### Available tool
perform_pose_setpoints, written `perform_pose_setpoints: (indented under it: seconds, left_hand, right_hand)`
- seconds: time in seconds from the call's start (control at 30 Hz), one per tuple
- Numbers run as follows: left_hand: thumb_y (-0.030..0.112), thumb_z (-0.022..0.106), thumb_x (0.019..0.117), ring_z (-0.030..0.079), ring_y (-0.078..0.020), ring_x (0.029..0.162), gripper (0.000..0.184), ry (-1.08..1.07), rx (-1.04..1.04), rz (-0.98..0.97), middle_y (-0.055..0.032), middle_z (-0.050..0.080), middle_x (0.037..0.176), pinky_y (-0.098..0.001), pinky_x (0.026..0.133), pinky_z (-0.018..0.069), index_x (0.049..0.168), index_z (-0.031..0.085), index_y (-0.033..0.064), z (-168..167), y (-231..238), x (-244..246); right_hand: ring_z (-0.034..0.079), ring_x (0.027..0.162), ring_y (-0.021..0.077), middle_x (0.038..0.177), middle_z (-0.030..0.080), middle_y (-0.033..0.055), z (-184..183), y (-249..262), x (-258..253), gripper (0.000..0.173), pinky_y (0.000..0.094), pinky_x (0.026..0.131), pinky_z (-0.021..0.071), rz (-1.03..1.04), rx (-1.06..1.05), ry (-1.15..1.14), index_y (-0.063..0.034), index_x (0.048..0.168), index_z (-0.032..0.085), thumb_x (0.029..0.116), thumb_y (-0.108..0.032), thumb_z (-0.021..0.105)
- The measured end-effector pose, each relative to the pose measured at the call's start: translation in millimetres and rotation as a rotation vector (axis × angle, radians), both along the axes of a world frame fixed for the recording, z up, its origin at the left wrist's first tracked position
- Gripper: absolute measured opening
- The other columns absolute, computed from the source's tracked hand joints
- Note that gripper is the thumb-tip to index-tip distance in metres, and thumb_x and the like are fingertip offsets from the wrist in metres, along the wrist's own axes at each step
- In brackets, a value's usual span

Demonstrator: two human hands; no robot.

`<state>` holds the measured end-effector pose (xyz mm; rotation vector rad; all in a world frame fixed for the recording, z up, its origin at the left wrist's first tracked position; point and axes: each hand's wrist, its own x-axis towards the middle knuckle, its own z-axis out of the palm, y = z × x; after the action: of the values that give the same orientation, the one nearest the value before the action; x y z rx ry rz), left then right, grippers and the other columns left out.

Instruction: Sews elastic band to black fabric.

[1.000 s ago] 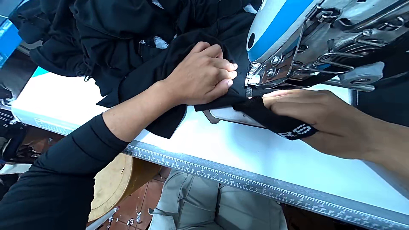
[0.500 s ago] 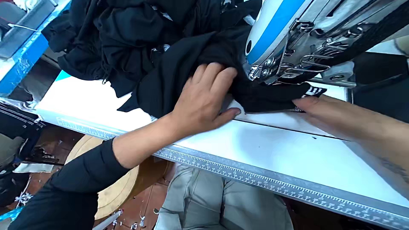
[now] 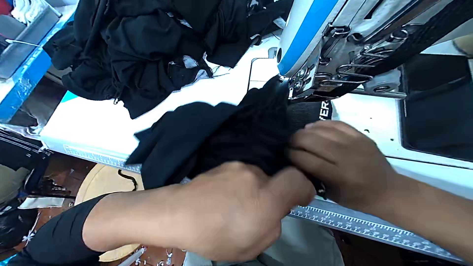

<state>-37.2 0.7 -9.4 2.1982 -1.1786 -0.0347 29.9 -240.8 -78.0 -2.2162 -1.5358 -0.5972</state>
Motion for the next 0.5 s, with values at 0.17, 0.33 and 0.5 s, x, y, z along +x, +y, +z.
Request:
perform_pose_setpoints:
  seconds: [0.17,0.33,0.5]
  left_hand:
    - [0.024,0.047,0.1062,0.063,-0.0209,0.117,0.029,-0.485,0.196,-0.012,-0.0012,0.072,0.120,-0.0494,0.104,0.0395,0.112,0.073,0.0156,-15,-9,14]
    - [0.031,0.048,0.1010,0.071,-0.0279,0.104,0.043,-0.332,0.208,-0.047,-0.0043,0.069,0.078,-0.0637,0.119,0.0310,0.068,0.067,0.0100,-39,17,61]
    - [0.023,0.048,0.0991,0.064,-0.0240,0.098,0.040,-0.393,0.252,0.026,-0.0087,0.069,0.133,-0.0383,0.082,0.0490,0.128,0.072,0.0093,-51,17,56]
  right_hand:
    - [0.061,0.078,0.0185,0.076,0.061,0.0007,-6,-2,-6,0.022,0.0374,0.083,0.0496,0.095,-0.044,-0.015,-0.0125,0.084,0.069,0.0950,-0.014,0.049]
    - [0.063,0.124,0.0289,0.115,0.072,0.0085,-9,-16,-14,0.027,0.0485,0.113,0.0457,0.101,-0.056,0.078,-0.0149,0.113,0.074,0.1000,-0.009,0.051]
    - [0.066,0.124,0.0206,0.122,0.075,0.0060,-7,-24,-17,0.031,0.0355,0.113,0.0458,0.126,-0.090,0.068,-0.0095,0.113,0.074,0.1061,-0.018,0.045]
